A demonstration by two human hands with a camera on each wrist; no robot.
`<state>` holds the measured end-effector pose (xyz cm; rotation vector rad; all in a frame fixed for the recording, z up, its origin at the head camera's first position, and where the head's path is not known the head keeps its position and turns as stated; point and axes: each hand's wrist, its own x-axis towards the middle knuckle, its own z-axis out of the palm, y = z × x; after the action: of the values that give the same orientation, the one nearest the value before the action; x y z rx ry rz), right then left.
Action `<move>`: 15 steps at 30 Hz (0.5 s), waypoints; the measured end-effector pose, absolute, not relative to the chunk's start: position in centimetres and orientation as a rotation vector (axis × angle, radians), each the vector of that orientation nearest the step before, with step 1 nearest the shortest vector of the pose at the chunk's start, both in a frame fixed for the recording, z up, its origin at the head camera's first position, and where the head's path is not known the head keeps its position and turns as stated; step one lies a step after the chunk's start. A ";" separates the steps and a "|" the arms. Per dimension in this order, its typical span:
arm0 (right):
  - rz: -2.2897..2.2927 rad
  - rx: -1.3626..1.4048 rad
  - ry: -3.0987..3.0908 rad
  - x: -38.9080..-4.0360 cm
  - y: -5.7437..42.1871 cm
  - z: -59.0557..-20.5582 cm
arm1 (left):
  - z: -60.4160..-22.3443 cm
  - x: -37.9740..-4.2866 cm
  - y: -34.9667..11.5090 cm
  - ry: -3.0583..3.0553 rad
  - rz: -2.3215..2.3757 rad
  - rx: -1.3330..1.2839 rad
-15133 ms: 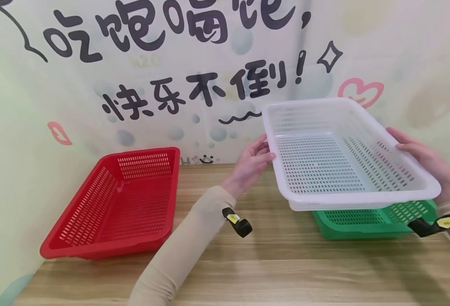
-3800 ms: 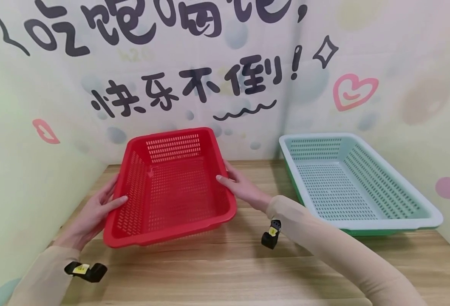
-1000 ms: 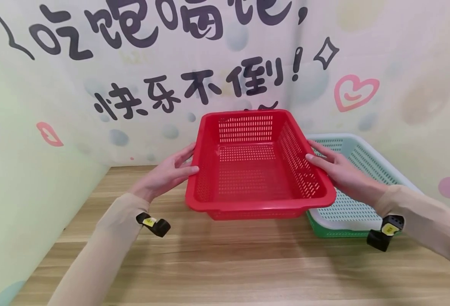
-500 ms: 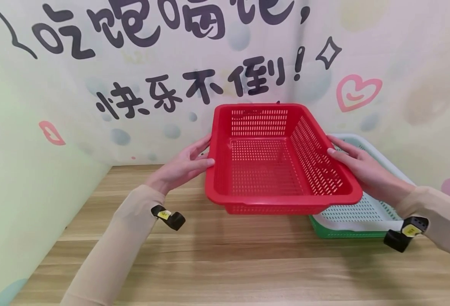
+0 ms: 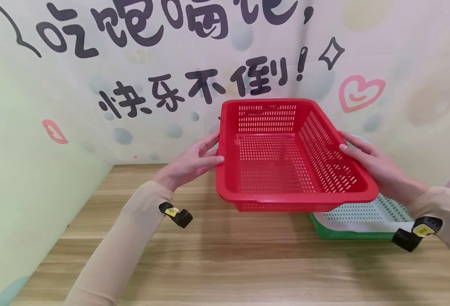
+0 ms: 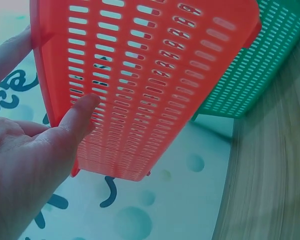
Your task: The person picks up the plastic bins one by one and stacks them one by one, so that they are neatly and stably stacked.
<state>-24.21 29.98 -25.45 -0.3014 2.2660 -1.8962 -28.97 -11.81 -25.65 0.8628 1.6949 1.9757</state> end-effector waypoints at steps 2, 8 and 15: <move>-1.935 -0.288 2.223 -24.2 30.4 -25.4 | -25.7 -29.0 -11.5 1.697 1.976 0.863; -1.963 -0.231 2.184 -24.2 31.7 -25.2 | -25.8 -29.2 -10.3 1.695 1.977 0.858; -2.005 -0.194 2.138 -24.0 33.3 -25.3 | -26.5 -29.6 -8.7 1.641 1.995 0.875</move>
<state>-23.97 33.25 -25.30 -0.1944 2.1382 -2.0052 -29.58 -8.67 -26.46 0.8746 1.6407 1.9950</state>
